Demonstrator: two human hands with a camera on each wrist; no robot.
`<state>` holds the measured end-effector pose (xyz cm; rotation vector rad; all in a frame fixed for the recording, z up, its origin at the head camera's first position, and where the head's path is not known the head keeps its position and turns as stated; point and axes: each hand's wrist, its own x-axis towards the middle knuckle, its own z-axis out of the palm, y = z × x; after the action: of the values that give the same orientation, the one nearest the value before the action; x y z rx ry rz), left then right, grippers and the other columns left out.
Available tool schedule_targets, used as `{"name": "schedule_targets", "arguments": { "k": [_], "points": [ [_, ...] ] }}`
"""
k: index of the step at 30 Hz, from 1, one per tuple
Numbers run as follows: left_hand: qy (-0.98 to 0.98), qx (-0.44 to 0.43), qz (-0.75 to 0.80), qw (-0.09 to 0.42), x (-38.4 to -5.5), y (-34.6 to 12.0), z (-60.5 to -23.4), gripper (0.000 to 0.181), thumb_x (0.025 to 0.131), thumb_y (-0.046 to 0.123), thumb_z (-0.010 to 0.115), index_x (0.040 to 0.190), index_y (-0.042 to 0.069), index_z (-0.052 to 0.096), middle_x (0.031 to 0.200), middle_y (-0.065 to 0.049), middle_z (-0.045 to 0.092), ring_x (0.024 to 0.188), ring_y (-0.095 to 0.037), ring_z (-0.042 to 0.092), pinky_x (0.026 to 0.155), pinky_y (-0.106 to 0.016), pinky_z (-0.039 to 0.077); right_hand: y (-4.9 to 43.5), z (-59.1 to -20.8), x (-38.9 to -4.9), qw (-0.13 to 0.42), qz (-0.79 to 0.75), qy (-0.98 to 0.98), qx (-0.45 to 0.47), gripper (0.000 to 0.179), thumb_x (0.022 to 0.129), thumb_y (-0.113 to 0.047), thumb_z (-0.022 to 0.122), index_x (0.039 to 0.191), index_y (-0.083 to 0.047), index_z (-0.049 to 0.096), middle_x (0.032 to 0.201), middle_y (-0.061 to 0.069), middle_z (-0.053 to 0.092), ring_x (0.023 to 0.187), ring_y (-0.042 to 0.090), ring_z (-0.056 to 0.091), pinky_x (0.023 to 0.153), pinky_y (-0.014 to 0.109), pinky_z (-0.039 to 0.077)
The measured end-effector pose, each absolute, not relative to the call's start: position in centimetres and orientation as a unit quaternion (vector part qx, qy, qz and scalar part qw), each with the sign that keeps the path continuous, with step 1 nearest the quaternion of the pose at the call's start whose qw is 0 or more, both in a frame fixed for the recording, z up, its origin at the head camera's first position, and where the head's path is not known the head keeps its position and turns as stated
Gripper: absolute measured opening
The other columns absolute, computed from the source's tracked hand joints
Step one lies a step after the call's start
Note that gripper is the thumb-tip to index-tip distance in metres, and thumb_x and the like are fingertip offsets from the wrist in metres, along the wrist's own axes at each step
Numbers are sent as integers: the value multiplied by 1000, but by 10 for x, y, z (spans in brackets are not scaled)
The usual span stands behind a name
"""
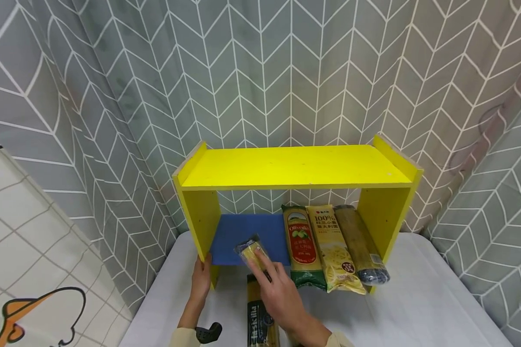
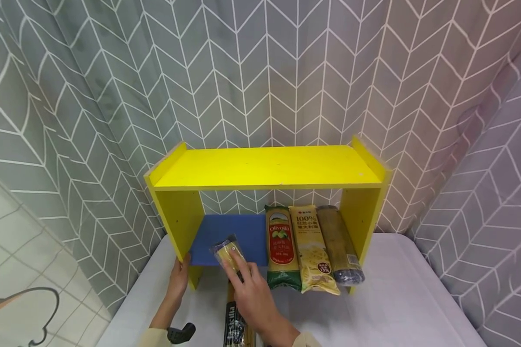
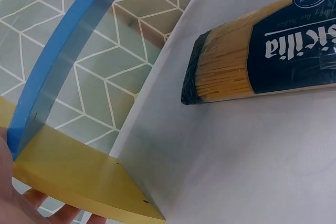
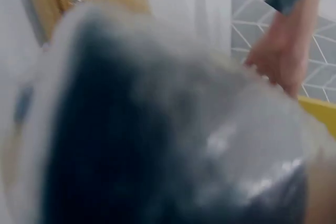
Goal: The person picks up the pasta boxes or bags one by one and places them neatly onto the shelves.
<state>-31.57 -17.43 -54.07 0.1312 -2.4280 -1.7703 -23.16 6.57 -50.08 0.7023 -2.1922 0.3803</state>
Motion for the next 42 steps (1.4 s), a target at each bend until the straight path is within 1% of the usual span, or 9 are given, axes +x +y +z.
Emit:
{"name": "schedule_targets", "arguments": {
  "k": [4,10,16,20,23,26,30,33,42],
  "points": [
    [-806,45,-586,74,-316,-176,-541,62,112,47,27,159,7,26,149,-24,42,130,-40,45,107,-57,37,66,-488,-241,397,154,-866,262,80,79,2,79,151,-18,52,157,8,50,98,18,62,62,20,48],
    [-800,43,-593,77,-315,-175,-542,61,112,47,29,159,8,26,149,-23,43,130,-39,46,106,-57,37,71,-477,-257,398,177,-866,247,79,77,4,82,149,-15,54,154,12,51,96,23,62,58,20,43],
    [-801,46,-592,79,-315,-175,-541,61,112,46,30,160,8,26,152,-23,43,132,-39,45,107,-57,37,72,-479,-269,394,178,-872,229,80,78,1,83,151,-12,51,157,16,48,92,27,62,65,29,53],
    [-798,45,-595,80,-316,-172,-543,61,112,46,31,159,8,27,152,-24,42,133,-40,45,110,-60,37,76,-485,-276,387,178,-880,208,78,78,1,84,149,-9,53,155,19,49,98,36,65,64,33,57],
    [-798,46,-595,79,-317,-171,-544,62,112,46,31,160,7,26,153,-25,41,133,-40,45,111,-62,36,77,-488,-281,388,182,-883,193,76,76,2,85,146,-4,53,152,21,51,102,41,66,68,38,60],
    [-801,53,-591,84,-318,-172,-545,62,112,45,32,159,6,27,152,-25,42,132,-40,47,110,-61,37,77,-489,-285,387,188,-884,182,74,78,1,84,144,1,50,144,22,56,102,39,66,72,39,61],
    [-802,53,-588,94,-319,-173,-543,59,112,43,33,157,5,31,148,-26,44,129,-39,48,107,-57,38,76,-487,-289,379,193,-889,169,73,82,-2,83,145,4,46,137,21,62,99,36,65,66,36,60],
    [-801,51,-588,96,-320,-174,-543,57,112,41,34,157,6,31,148,-25,44,129,-38,47,107,-57,37,77,-486,-291,368,189,-894,172,69,85,-5,81,144,4,47,141,21,61,101,38,65,63,36,59],
    [-801,55,-590,92,-319,-172,-547,58,112,44,33,157,7,32,147,-25,44,126,-36,48,106,-55,38,83,-486,-287,302,183,-917,188,57,95,-20,74,139,6,49,152,30,48,114,47,61,78,44,60]
  ]
}}
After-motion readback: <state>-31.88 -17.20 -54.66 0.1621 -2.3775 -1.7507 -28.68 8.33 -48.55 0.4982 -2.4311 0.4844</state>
